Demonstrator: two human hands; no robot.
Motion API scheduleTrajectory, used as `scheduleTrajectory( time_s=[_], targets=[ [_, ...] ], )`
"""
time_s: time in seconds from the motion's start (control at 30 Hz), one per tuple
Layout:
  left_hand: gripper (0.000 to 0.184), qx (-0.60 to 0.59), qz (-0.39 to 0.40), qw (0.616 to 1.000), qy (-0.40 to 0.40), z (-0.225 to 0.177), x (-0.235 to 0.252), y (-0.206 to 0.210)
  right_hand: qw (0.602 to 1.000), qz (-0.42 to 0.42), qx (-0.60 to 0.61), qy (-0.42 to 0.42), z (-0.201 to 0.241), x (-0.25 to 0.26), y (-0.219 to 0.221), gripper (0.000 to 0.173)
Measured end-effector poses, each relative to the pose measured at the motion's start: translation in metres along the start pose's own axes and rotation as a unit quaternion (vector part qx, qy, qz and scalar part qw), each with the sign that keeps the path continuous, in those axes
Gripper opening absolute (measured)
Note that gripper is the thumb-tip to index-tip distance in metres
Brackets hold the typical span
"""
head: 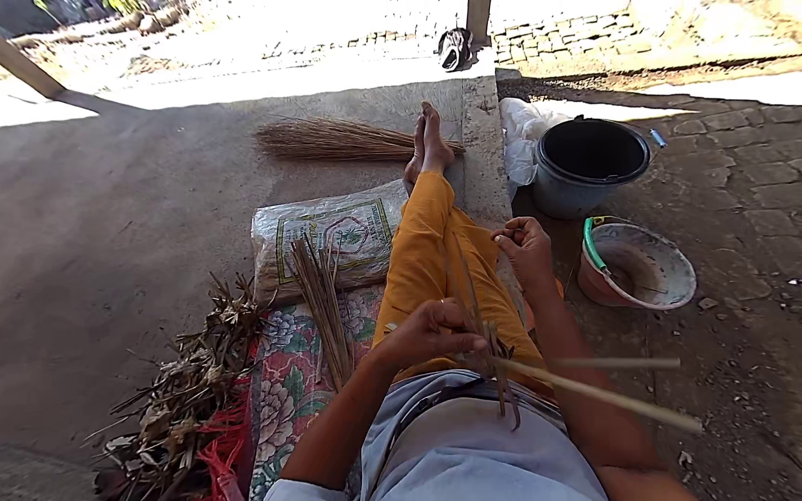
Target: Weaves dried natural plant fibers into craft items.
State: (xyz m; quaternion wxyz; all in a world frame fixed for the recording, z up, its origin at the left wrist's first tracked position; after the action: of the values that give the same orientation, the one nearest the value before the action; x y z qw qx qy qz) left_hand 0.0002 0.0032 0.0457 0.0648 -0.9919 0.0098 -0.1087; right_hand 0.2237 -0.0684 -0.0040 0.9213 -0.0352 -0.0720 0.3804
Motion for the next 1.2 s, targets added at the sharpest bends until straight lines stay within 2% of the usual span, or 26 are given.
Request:
scheduleTrajectory(
  time_s=[0.07,0.13,0.2,0.23,0.37,0.5,0.57,0.73,0.83,0.93,1.0,1.2],
  targets=[
    [0.011,0.116,-0.189,0.975,-0.026,-0.002,-0.004,-0.022,0.999,-0.04,0.02,-0.013,0.001,0.0,-0.016,0.024],
    [0.01,0.212,-0.338,0.917,-0.031,0.011,-0.005,-0.047,0.998,-0.026,0.054,-0.021,0.02,-0.005,-0.027,0.023],
    [0.01,0.231,-0.419,0.878,-0.019,0.026,-0.005,-0.061,0.993,0.039,0.107,-0.013,0.044,-0.012,-0.025,0.027],
    [0.01,0.218,-0.434,0.874,-0.019,0.032,-0.005,-0.064,0.989,0.08,0.125,0.0,0.054,-0.016,-0.019,0.03],
    [0.008,0.102,-0.419,0.901,-0.045,0.047,0.003,-0.049,0.971,0.196,0.116,0.077,0.056,-0.024,0.021,0.037],
    [0.011,-0.047,-0.412,0.906,-0.084,0.052,0.008,-0.034,0.964,0.209,0.127,0.108,0.04,-0.025,0.042,0.016],
    [0.012,-0.077,-0.408,0.905,-0.093,0.057,0.008,-0.032,0.964,0.196,0.139,0.117,0.039,-0.027,0.043,0.003],
    [0.011,-0.055,-0.413,0.903,-0.108,0.06,0.008,-0.03,0.972,0.171,0.138,0.086,0.034,-0.031,0.046,0.004],
    [0.006,0.024,-0.401,0.911,-0.094,0.062,0.006,-0.034,0.968,0.179,0.156,0.085,0.035,-0.031,0.05,0.006],
    [0.005,0.122,-0.339,0.932,-0.031,0.061,0.004,-0.034,0.958,0.19,0.17,0.131,0.035,-0.031,0.05,0.011],
    [0.007,0.148,-0.292,0.945,-0.005,0.058,0.003,-0.035,0.952,0.198,0.175,0.151,0.034,-0.031,0.047,0.013],
    [0.009,0.137,-0.182,0.973,-0.034,0.055,-0.001,-0.046,0.951,0.281,0.104,0.08,0.036,-0.034,0.043,0.006]
  ],
)
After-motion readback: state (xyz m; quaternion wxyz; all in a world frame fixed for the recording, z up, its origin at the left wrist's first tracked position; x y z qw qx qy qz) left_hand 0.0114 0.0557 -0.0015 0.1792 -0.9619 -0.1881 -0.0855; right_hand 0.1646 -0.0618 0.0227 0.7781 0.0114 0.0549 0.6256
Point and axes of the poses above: each hand's wrist, its own x-axis towards the middle knuckle, its own y-axis out of the palm, z = x × y, the point moved 2 cm from there along x, towards the middle knuckle, and after that the axes turned 7 degrees about z, right-handed, at the moved point
